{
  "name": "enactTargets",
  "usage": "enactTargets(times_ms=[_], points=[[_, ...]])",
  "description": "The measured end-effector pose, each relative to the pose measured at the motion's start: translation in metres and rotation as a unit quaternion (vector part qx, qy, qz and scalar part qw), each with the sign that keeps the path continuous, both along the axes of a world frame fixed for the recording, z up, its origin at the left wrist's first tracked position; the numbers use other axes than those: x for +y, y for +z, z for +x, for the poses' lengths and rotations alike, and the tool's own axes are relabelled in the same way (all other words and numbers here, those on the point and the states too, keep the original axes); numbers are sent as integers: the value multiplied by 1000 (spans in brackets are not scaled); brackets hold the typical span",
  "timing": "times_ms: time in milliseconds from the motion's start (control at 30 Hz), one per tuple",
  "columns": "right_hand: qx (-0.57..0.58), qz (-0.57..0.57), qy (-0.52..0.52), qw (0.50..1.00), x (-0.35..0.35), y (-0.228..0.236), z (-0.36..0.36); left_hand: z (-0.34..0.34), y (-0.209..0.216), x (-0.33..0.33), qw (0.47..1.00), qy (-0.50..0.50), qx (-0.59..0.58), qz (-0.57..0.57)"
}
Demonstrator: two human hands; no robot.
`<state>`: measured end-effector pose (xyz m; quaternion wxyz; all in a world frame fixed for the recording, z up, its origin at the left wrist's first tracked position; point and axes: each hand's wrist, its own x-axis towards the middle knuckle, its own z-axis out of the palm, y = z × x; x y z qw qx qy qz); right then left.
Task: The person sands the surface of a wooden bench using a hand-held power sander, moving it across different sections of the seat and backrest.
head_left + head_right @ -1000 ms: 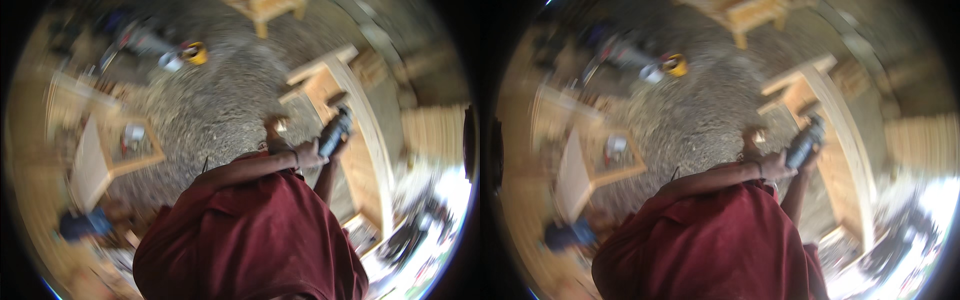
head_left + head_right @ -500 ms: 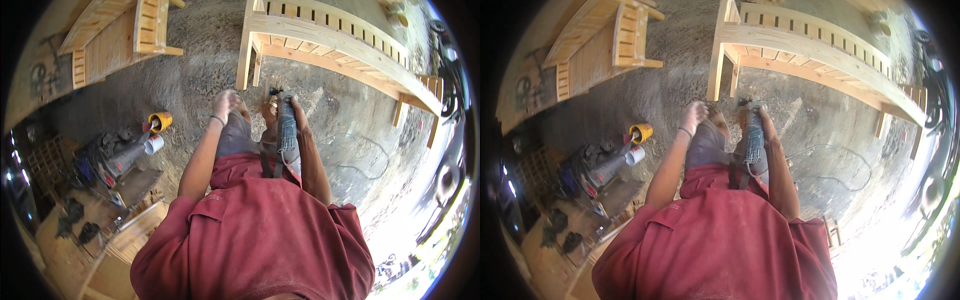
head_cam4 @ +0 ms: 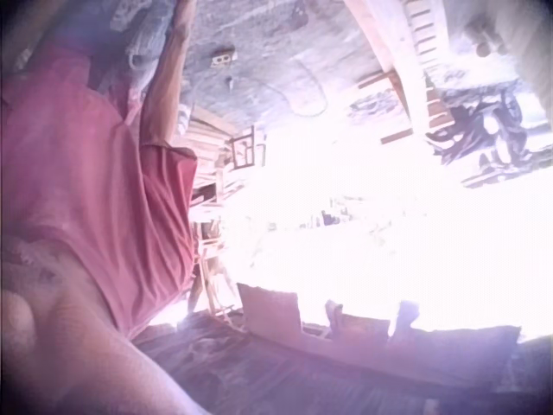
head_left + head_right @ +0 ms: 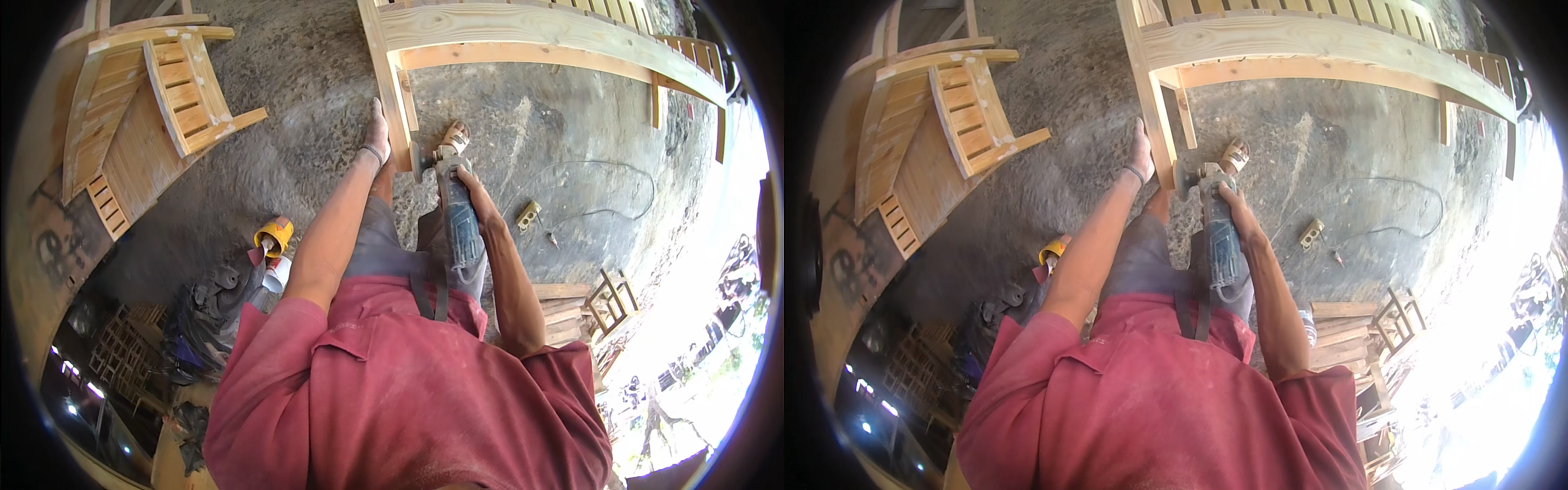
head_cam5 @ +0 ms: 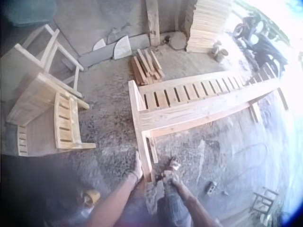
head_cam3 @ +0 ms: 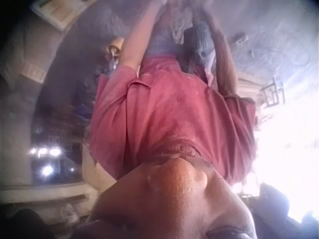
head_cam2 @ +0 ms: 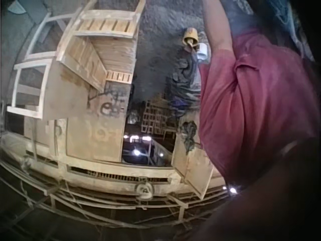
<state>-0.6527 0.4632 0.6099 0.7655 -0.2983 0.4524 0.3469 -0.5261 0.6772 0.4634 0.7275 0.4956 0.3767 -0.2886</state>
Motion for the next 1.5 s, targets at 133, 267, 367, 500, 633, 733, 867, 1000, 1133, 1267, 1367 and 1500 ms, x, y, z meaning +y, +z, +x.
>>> enactTargets(times_ms=[133, 267, 367, 500, 633, 733, 867, 1000, 1133, 1267, 1367, 1500], points=[[5, -17, 8, 1000, -10, -4, 5, 7, 19, -21, 994, 34, 60, -84], [-39, -48, 21, 998, -8, -20, 34, 9, 36, -22, 993, 23, 62, -97], [-67, -73, -3, 995, 0, -15, 67, 5, 25, -20, 998, 25, 24, -46], [-75, -68, -2, 995, -4, -23, 108, 5, 19, -32, 999, 37, 25, 21], [-80, -69, 10, 994, -6, -36, 133, -1, 2, -31, 990, 27, -20, 136], [-96, -92, 14, 991, -8, -58, 145, -2, -3, -31, 979, -18, -30, 200], [-107, -110, 19, 988, -4, -64, 161, -3, -11, -20, 970, -47, -15, 240], [-106, -115, 22, 987, -6, -67, 172, -3, -9, -27, 967, -37, -47, 249], [-99, -111, 21, 989, -8, -76, 171, 0, 2, -33, 971, -40, 2, 236], [-102, -136, 28, 985, -6, -71, 174, 4, 6, -34, 977, -17, 3, 213], [-111, -135, 33, 984, -5, -58, 181, 2, 0, -25, 979, 2, 74, 192], [-119, -136, 35, 983, -6, -55, 180, 0, -2, -29, 975, -28, -10, 218]])
